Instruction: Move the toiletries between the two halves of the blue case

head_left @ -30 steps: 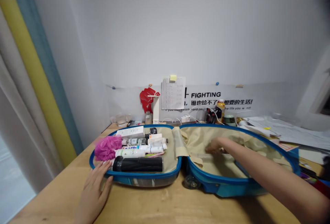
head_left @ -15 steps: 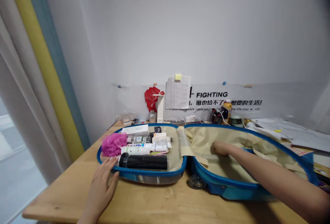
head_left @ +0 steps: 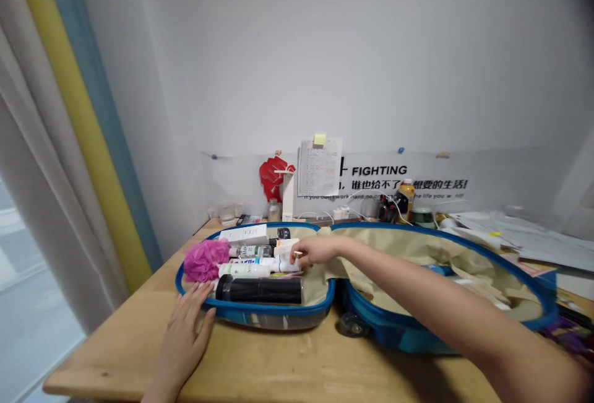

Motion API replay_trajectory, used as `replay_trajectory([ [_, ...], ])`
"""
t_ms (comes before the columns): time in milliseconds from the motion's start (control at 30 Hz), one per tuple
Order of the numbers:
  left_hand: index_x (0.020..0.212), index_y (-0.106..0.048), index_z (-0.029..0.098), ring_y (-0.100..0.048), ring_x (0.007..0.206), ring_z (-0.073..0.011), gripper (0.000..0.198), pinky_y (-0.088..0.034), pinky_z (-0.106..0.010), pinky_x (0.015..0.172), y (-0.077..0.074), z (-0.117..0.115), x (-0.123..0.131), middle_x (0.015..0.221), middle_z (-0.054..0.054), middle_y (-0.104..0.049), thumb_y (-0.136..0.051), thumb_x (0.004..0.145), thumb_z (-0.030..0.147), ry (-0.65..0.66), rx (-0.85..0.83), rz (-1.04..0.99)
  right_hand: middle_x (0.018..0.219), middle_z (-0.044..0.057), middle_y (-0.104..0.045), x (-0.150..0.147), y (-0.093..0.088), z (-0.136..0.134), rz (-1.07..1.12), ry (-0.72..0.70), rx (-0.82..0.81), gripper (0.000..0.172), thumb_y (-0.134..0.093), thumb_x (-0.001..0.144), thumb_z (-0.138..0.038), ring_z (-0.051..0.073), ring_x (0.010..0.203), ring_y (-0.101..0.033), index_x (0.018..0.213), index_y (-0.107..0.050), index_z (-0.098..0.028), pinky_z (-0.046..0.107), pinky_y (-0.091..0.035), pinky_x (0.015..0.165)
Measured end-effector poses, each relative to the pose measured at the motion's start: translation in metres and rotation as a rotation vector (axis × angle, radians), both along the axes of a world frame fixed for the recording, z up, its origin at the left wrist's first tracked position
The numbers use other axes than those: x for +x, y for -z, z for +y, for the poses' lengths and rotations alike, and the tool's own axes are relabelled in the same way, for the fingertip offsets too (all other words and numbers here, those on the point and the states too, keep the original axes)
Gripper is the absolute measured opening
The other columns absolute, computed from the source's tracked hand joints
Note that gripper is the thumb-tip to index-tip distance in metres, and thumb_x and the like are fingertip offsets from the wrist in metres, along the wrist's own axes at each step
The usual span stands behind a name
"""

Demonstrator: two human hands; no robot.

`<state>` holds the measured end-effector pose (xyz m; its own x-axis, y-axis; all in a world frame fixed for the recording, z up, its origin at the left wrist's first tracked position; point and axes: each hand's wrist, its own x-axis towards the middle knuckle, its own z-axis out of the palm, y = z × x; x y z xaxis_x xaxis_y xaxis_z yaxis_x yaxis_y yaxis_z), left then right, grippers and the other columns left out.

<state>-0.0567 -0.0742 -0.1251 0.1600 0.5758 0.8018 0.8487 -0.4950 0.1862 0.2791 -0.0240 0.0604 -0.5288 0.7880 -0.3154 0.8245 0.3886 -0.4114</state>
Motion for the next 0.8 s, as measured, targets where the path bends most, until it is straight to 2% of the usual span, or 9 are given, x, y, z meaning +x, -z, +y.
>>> replay_trajectory([
  [133,0.127,-0.051,0.024,-0.053,0.121,-0.0276,0.041,-0.043,-0.049,0.101,0.000,0.000,0.001,0.125,-0.009,-0.062,-0.042,0.091,0.042,0.001,0.016,0.006,0.073,-0.002,-0.065,-0.018,0.019,0.004,-0.054,-0.040,-0.007,0.023,-0.068,0.069,-0.016,0.010,0.067,-0.059,0.092,-0.068,-0.015,0.026,-0.047,0.070],
  [233,0.127,-0.051,0.024,-0.054,0.121,-0.0272,0.042,-0.043,-0.047,0.101,0.000,0.000,0.001,0.125,-0.009,-0.062,-0.043,0.091,0.042,0.001,0.014,-0.003,0.084,-0.001,-0.069,-0.003,0.011,0.000,-0.012,-0.008,0.035,0.031,-0.071,0.067,-0.017,0.012,0.079,-0.063,0.097,-0.070,-0.017,0.024,-0.047,0.076],
  [300,0.128,-0.051,0.025,-0.054,0.121,-0.0273,0.043,-0.043,-0.047,0.102,0.001,0.000,0.000,0.126,-0.009,-0.062,-0.043,0.090,0.043,0.000,0.000,-0.010,0.096,0.000,-0.070,0.022,-0.006,-0.002,0.038,0.051,0.080,0.035,-0.067,0.072,-0.022,0.013,0.089,-0.064,0.107,-0.068,-0.019,0.024,-0.047,0.081],
  [400,0.128,-0.050,0.025,-0.053,0.121,-0.0276,0.043,-0.043,-0.048,0.102,0.002,0.001,0.000,0.126,-0.009,-0.061,-0.043,0.090,0.043,0.004,-0.009,-0.020,0.109,0.004,-0.068,0.080,-0.034,-0.006,0.067,0.224,0.181,0.033,-0.055,0.084,-0.027,0.014,0.097,-0.063,0.115,-0.063,-0.018,0.025,-0.047,0.084],
  [500,0.127,-0.051,0.025,-0.053,0.121,-0.0285,0.042,-0.044,-0.049,0.101,0.003,0.002,-0.001,0.125,-0.009,-0.061,-0.043,0.090,0.043,0.004,-0.012,-0.023,0.096,0.006,-0.069,0.147,-0.043,-0.014,-0.043,0.449,0.235,0.025,-0.050,0.089,-0.026,0.013,0.086,-0.064,0.106,-0.064,-0.013,0.027,-0.049,0.080],
  [567,0.126,-0.050,0.025,-0.053,0.121,-0.0291,0.042,-0.045,-0.049,0.099,0.003,0.002,-0.001,0.125,-0.009,-0.061,-0.042,0.090,0.043,0.005,-0.006,-0.011,0.088,0.004,-0.067,0.187,-0.035,-0.023,-0.160,0.577,0.216,0.020,-0.055,0.089,-0.027,0.012,0.078,-0.063,0.099,-0.063,-0.013,0.030,-0.051,0.077],
  [633,0.126,-0.050,0.025,-0.053,0.120,-0.0294,0.041,-0.045,-0.049,0.097,0.003,0.002,-0.001,0.125,-0.010,-0.061,-0.042,0.090,0.043,0.008,0.003,0.001,0.092,0.003,-0.065,0.218,-0.018,-0.034,-0.263,0.672,0.190,0.020,-0.057,0.089,-0.032,0.012,0.081,-0.062,0.096,-0.063,-0.014,0.032,-0.052,0.077],
  [733,0.126,-0.051,0.025,-0.053,0.120,-0.0289,0.041,-0.045,-0.049,0.098,0.001,0.002,0.000,0.124,-0.009,-0.062,-0.042,0.091,0.043,0.008,0.009,-0.003,0.103,0.005,-0.063,0.245,0.010,-0.050,-0.351,0.766,0.174,0.022,-0.055,0.090,-0.035,0.013,0.090,-0.061,0.100,-0.062,-0.016,0.033,-0.052,0.080],
  [800,0.127,-0.051,0.026,-0.054,0.120,-0.0284,0.041,-0.045,-0.048,0.099,0.001,0.001,0.000,0.124,-0.008,-0.062,-0.042,0.090,0.043,0.005,0.009,-0.003,0.103,0.005,-0.064,0.254,0.024,-0.056,-0.360,0.810,0.179,0.023,-0.056,0.090,-0.035,0.014,0.090,-0.061,0.101,-0.062,-0.016,0.034,-0.052,0.080],
])
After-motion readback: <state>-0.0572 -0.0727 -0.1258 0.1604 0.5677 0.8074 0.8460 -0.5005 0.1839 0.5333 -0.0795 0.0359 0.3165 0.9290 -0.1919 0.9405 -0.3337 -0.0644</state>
